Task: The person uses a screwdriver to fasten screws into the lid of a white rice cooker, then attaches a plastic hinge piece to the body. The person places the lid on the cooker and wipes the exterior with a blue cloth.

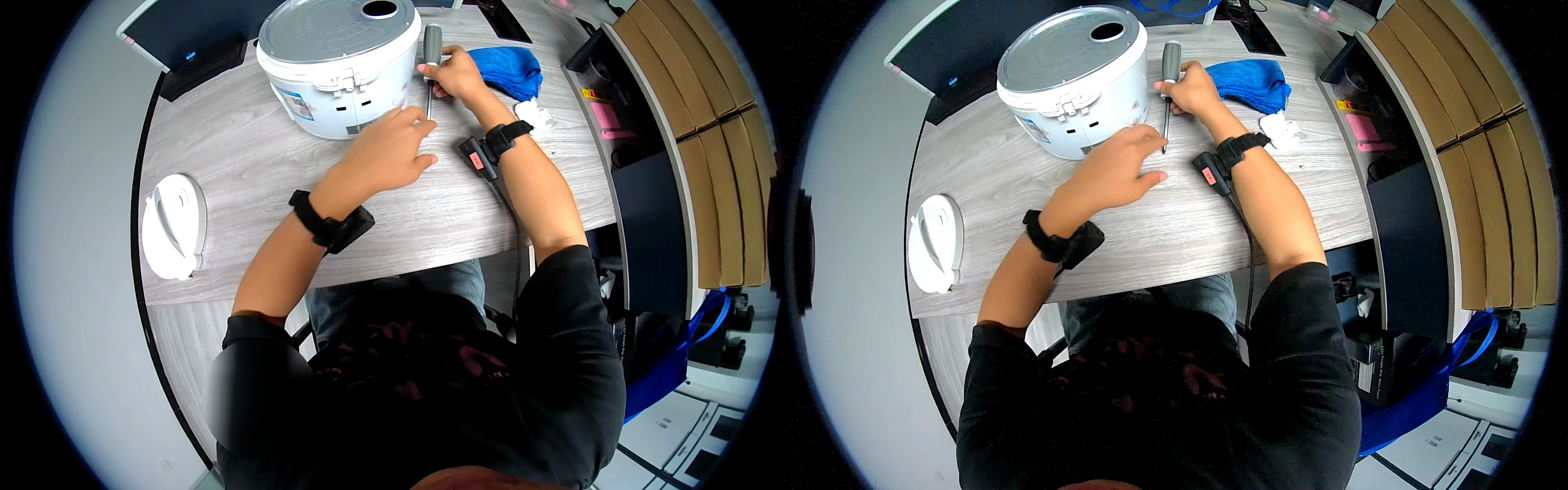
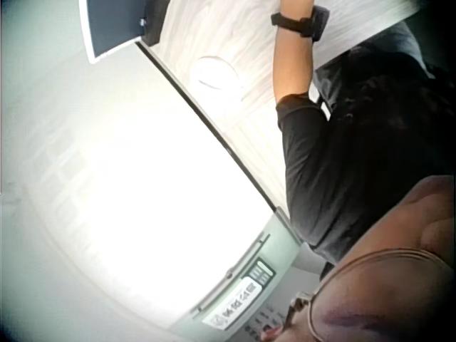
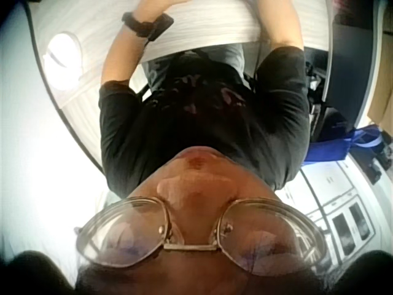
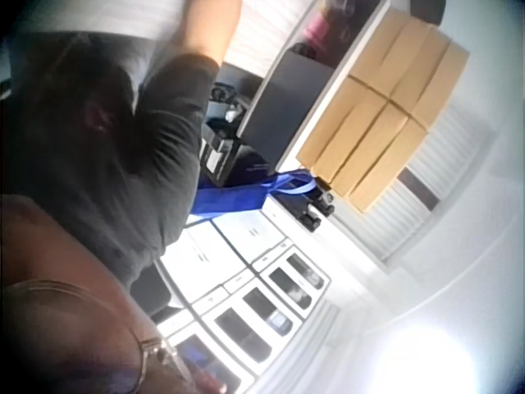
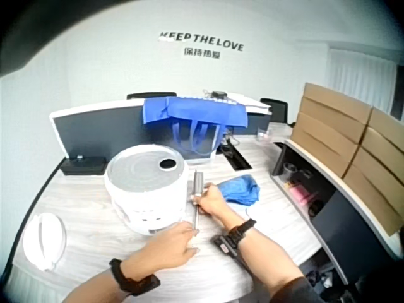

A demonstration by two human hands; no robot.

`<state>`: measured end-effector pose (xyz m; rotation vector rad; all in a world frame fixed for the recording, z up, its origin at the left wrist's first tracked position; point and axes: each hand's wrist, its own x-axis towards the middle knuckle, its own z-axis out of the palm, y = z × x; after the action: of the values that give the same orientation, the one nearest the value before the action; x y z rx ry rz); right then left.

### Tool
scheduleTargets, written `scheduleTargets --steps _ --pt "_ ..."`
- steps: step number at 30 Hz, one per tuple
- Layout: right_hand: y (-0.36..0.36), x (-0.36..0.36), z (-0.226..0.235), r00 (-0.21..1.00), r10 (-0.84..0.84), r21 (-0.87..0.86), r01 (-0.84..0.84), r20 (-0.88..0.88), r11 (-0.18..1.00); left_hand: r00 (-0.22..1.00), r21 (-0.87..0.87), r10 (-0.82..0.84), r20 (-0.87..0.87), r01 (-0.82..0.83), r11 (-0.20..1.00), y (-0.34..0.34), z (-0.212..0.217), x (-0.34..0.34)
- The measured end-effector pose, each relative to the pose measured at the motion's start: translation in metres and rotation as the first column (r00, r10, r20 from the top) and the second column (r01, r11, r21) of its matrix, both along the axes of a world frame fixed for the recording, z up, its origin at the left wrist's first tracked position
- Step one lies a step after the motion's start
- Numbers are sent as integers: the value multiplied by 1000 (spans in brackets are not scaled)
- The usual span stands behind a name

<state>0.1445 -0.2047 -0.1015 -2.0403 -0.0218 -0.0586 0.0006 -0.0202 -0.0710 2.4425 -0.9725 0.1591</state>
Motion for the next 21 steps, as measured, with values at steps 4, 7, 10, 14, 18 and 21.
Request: scheduleTargets --steps 4,7,10,14,18,21 --pt "6 6 -3 994 -16 -152 -1 -112 988 997 301 34 -65 -13 954 -8 -22 7" --pt "12 8 -5 991 -21 -217 -8 -133 976 1000 270 7 -26 1 963 -9 -30 8" --pt "18 7 -5 989 -46 -267 7 -139 964 1000 332 21 -18 -14 943 -10 -32 9" --pt "20 9 -5 987 -30 -262 -12 -156 965 999 344 24 28 -32 938 -8 -40 11" --pt "16 8 -12 994 -34 -238 9 -101 971 999 352 25 44 -39 935 -12 -39 11" --pt "11 2 -5 988 17 -235 -53 -153 971 998 326 39 56 -55 944 -13 -36 10"
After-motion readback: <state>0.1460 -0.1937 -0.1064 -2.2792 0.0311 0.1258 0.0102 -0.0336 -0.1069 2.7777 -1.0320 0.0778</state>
